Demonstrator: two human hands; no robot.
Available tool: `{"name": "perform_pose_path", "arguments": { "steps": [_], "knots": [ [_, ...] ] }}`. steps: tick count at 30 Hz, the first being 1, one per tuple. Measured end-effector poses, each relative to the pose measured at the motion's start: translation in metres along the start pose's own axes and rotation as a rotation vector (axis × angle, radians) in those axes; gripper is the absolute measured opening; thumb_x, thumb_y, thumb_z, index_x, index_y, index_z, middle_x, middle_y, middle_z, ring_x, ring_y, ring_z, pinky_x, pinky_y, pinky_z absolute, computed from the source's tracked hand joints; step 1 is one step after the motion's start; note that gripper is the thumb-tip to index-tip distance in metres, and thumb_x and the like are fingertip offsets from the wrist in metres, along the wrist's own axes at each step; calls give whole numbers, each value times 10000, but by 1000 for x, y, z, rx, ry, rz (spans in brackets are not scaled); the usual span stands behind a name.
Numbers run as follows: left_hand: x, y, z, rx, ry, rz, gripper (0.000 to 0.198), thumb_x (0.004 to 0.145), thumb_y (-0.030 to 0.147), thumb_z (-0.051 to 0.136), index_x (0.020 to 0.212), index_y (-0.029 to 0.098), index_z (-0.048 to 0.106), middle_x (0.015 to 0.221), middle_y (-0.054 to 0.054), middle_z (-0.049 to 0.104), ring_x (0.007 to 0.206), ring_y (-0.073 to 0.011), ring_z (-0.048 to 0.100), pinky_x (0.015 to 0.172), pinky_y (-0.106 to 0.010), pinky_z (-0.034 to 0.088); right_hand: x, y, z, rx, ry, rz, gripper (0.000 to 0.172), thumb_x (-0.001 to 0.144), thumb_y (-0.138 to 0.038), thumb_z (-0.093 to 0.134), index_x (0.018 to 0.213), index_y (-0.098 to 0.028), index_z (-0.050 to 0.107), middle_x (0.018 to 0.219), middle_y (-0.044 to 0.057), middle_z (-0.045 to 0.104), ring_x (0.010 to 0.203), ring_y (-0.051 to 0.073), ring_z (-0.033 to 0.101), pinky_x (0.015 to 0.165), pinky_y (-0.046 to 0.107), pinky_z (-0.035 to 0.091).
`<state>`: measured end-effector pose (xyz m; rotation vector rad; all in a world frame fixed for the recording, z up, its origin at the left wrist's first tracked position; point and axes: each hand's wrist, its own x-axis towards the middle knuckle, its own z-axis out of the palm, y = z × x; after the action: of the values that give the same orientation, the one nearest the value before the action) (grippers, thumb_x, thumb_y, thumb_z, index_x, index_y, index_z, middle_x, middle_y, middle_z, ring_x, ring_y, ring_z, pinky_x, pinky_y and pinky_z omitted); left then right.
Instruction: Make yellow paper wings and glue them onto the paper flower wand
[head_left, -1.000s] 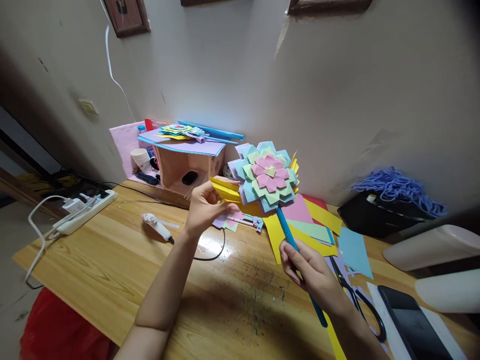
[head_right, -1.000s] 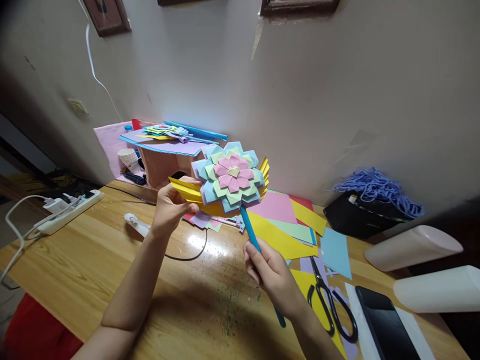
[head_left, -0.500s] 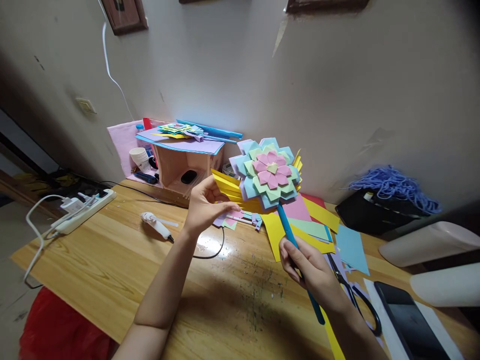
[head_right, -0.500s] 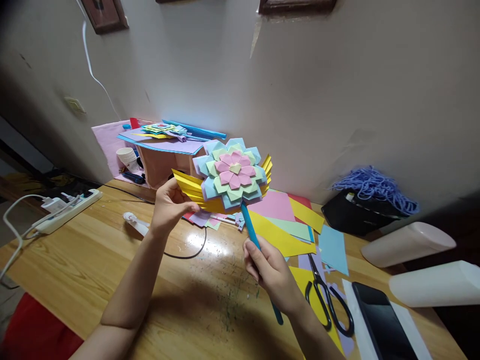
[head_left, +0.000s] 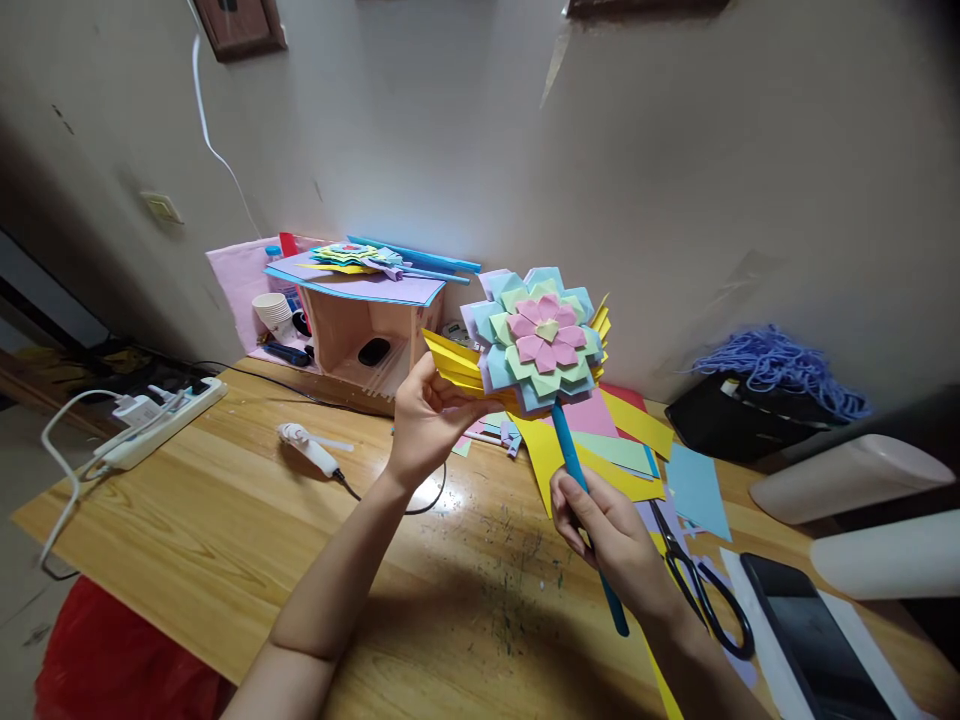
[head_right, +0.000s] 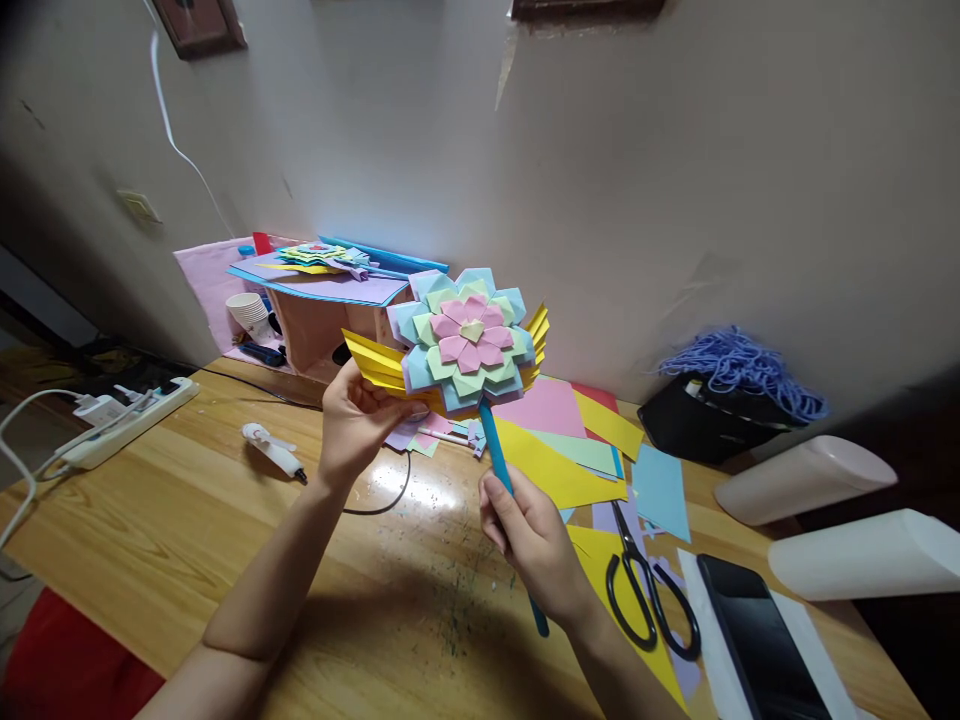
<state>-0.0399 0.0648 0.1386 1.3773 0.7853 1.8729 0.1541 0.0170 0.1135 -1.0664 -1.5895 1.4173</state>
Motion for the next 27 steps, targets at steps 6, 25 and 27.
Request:
{"name": "perform_pose_path", "arguments": {
  "steps": [6,25,27],
  "knots": [
    [-6,-3,7,40,149,113,546,564,138,811,1038,217,552,745,30,691,655,-135,672,593,-215,559,-2,2,2,29,-20,21,360,903,-507,409,729,-192,441,507,-71,330,414,63,271,404,210,214],
    [3,-7,-6,-14,100,158,171,592,210,806,693,183,670,677,1,669,641,-114,632,594,-208,521,-3,2,1,-4,-96,34,341,931,-465,374,732,-193,420,482,-84,323,410,59,266,417,212,208],
    [3,-8,-7,4,84,160,178,603,235,801,712,183,670,710,-5,657,664,-118,628,606,-216,521,-3,2,1,-11,-97,36,340,933,-460,374,730,-192,419,482,-84,326,411,59,267,419,213,209]
  ]
}}
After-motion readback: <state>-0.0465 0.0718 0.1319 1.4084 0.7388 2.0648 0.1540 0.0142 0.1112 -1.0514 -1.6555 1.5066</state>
